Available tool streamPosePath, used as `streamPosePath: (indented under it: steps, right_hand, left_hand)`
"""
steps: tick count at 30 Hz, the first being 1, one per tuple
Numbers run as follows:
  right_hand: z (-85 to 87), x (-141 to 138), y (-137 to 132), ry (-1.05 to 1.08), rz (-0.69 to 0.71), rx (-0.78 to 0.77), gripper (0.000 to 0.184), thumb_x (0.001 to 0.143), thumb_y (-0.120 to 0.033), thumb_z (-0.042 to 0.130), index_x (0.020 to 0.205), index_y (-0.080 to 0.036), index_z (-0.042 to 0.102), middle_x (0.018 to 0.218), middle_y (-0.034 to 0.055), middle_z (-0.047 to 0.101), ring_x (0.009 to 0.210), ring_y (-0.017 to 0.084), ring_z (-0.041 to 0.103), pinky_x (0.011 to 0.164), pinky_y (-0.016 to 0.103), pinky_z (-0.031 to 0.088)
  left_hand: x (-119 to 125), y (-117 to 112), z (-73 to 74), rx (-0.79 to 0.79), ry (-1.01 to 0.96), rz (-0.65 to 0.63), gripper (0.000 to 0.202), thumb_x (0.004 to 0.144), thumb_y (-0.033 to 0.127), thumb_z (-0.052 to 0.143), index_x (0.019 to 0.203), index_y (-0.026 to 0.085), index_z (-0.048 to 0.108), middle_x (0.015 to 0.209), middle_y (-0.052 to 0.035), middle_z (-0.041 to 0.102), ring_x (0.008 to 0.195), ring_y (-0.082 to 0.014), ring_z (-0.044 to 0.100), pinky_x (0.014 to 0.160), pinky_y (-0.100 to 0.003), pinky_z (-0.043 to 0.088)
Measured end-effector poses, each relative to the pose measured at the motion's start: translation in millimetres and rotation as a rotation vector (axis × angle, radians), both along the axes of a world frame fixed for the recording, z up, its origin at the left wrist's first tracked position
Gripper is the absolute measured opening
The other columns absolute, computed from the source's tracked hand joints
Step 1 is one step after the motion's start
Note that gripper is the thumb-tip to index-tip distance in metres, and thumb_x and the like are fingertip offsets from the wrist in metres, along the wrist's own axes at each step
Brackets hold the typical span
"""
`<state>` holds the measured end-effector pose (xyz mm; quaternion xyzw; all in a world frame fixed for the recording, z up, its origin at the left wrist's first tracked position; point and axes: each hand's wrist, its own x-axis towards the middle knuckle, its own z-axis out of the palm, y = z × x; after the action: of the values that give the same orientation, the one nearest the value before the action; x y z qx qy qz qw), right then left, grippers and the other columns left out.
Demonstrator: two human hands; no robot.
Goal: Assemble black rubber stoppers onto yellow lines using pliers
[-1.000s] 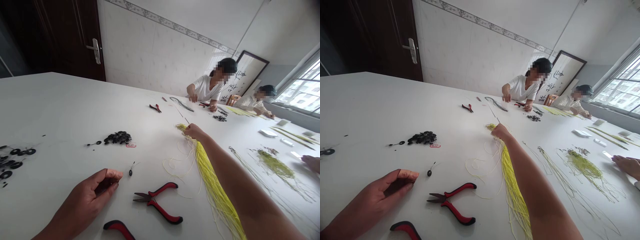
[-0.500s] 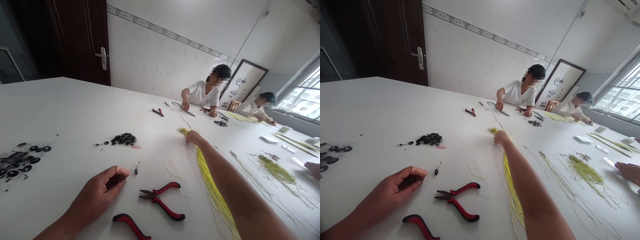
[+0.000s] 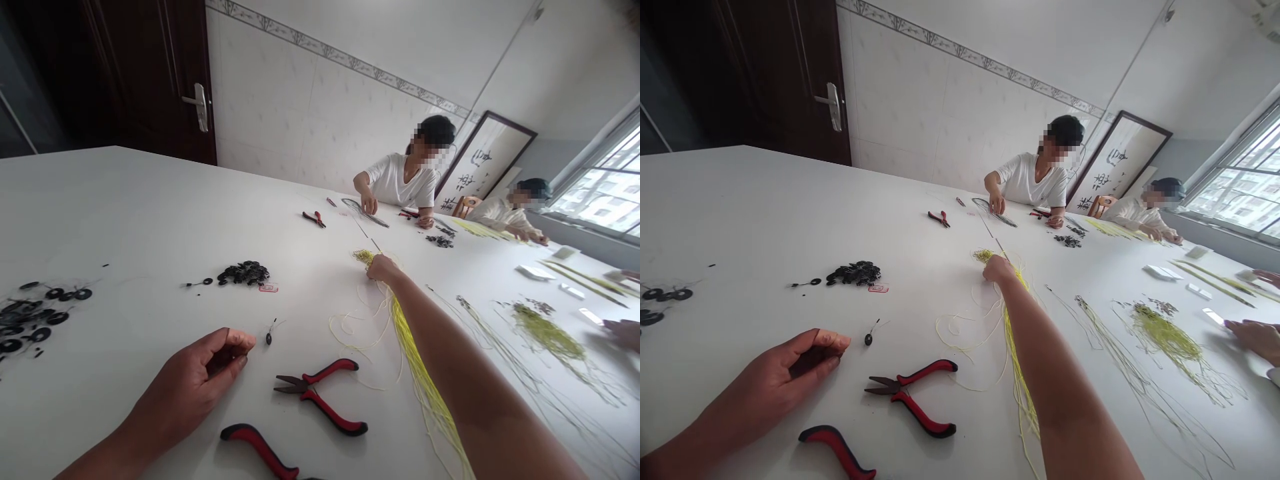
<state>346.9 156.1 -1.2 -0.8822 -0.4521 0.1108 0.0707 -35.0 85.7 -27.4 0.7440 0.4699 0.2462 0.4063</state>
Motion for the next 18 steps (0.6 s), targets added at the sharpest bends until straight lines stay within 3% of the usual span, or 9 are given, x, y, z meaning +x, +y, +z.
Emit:
streamPosePath:
  steps: [5,8,10,13,18]
  right_hand:
    - [6.7,-14.6,-13.2,0.123,0.003,0.150,0.028,0.085,-0.028,0.049,0.110,-0.016,0.051,0.111,0.0079,0.053,0.093,0.019,0.055,0.077,0.039,0.047]
    - [20.4,-29.1,-22.9,0.284,0.052,0.255,0.029,0.084,-0.029,0.049,0.108,-0.014,0.052,0.108,0.0070,0.055,0.090,0.019,0.056,0.075,0.038,0.048]
    - [36.3,-44.5,-33.8,0.445,0.124,0.327,0.023,0.083,-0.026,0.050,0.102,-0.014,0.053,0.095,0.0052,0.057,0.075,0.014,0.057,0.064,0.031,0.049]
    - [67.5,-77.9,-59.0,0.701,0.271,0.479,0.016,0.072,-0.013,0.057,0.087,-0.018,0.053,0.069,-0.0027,0.051,0.054,0.006,0.047,0.050,0.020,0.040]
    - [109.3,-142.8,-107.9,1.054,0.498,0.736,0.014,0.066,-0.015,0.056,0.071,-0.021,0.045,0.061,-0.0057,0.037,0.052,0.005,0.039,0.044,0.019,0.031]
  left_hand:
    - [-1.0,-4.3,1.0,-0.019,-0.021,0.002,0.020,0.074,0.040,0.053,0.089,0.029,0.058,0.099,0.0022,0.066,0.093,-0.0180,0.060,0.082,-0.024,0.048]
    - [-0.2,-6.0,1.3,-0.013,-0.034,0.011,0.020,0.073,0.038,0.054,0.089,0.028,0.060,0.100,0.0008,0.066,0.094,-0.0199,0.059,0.082,-0.027,0.048]
    - [0.3,-6.5,1.3,0.004,-0.065,0.012,0.018,0.072,0.034,0.055,0.087,0.027,0.061,0.098,0.0000,0.067,0.092,-0.0206,0.059,0.081,-0.028,0.048]
    - [0.3,-8.4,1.1,0.042,-0.108,-0.004,0.015,0.071,0.031,0.056,0.083,0.025,0.062,0.093,-0.0008,0.067,0.090,-0.0205,0.060,0.079,-0.029,0.049]
    - [-2.4,-13.4,4.3,0.193,-0.211,0.093,0.021,0.073,0.026,0.052,0.092,0.023,0.060,0.089,-0.0021,0.065,0.078,-0.0169,0.060,0.067,-0.028,0.050]
